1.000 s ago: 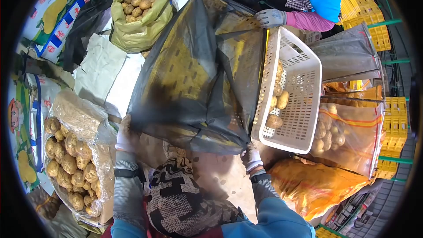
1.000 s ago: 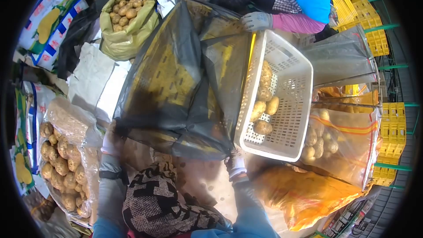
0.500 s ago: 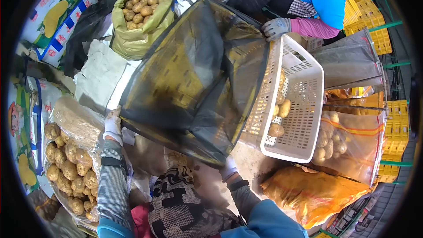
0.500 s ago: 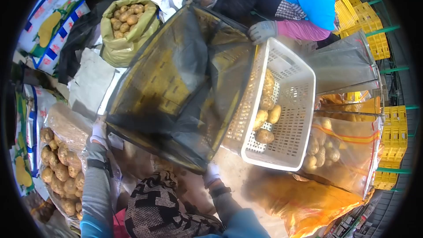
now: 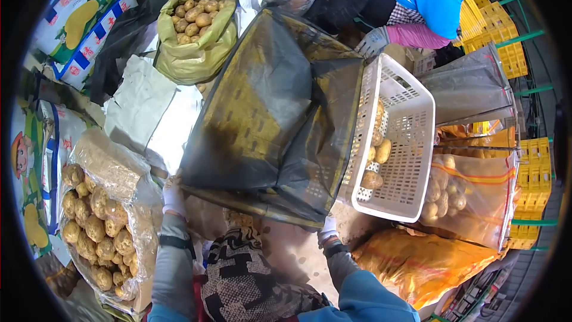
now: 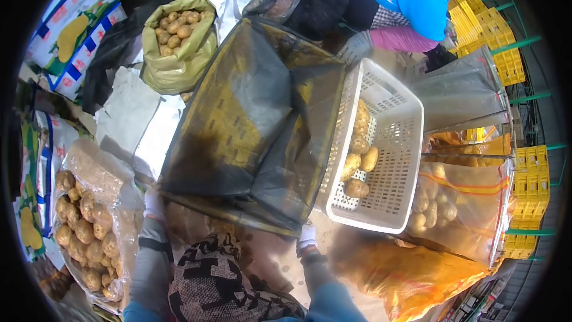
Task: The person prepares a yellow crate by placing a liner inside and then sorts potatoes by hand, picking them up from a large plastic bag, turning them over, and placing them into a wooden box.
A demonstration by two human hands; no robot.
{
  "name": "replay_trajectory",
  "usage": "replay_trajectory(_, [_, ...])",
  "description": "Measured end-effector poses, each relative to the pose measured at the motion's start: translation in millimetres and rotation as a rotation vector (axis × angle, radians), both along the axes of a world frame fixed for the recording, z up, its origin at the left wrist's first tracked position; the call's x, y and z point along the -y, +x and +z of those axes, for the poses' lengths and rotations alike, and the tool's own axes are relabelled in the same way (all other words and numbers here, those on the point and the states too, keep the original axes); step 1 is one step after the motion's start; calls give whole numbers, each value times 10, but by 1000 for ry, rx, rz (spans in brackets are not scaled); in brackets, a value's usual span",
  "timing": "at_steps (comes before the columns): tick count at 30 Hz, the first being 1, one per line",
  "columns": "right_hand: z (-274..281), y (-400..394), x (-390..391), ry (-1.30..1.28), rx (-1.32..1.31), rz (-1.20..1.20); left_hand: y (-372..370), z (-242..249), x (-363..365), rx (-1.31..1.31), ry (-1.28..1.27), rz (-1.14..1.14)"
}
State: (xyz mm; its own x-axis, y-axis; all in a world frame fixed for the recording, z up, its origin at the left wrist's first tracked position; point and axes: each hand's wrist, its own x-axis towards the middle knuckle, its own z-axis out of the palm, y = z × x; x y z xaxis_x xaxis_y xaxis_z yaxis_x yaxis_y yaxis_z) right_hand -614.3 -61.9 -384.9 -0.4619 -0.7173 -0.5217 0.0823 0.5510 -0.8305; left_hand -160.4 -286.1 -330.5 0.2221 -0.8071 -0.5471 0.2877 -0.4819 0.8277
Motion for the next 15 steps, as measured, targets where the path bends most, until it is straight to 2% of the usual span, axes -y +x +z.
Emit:
replay_trajectory(2, [266, 32, 153, 90, 99, -88, 154, -421, -24, 16, -32, -54])
replay_trajectory(3, [162, -19, 140, 50, 286, -120, 175, -527, -27, 34, 9, -65])
replay_trajectory(6, [-687, -285, -208, 136, 167, -181, 150, -513, -126, 33, 208, 1])
replay_trajectory(7, [-590, -281, -142, 163, 94, -136, 108, -343, -148, 21, 244, 65])
replay_trajectory(8, [-427, -307, -109, 231, 15, -46, 56, -108, -181, 14, 259, 139])
replay_trajectory(10, [116, -376, 12, 473, -200, 261, -94, 420, -227, 63, 122, 204])
replay_trajectory(12, [928, -400, 245, 749, -432, 665, -288, 991, -219, 188, -149, 117])
replay_trajectory(13, [1374, -333, 388, 813, -533, 862, -394, 1272, -181, 247, -280, 69])
replay_trajectory(15, [2185, -92, 672, 699, -696, 1129, -504, 1629, 15, 318, -433, -287])
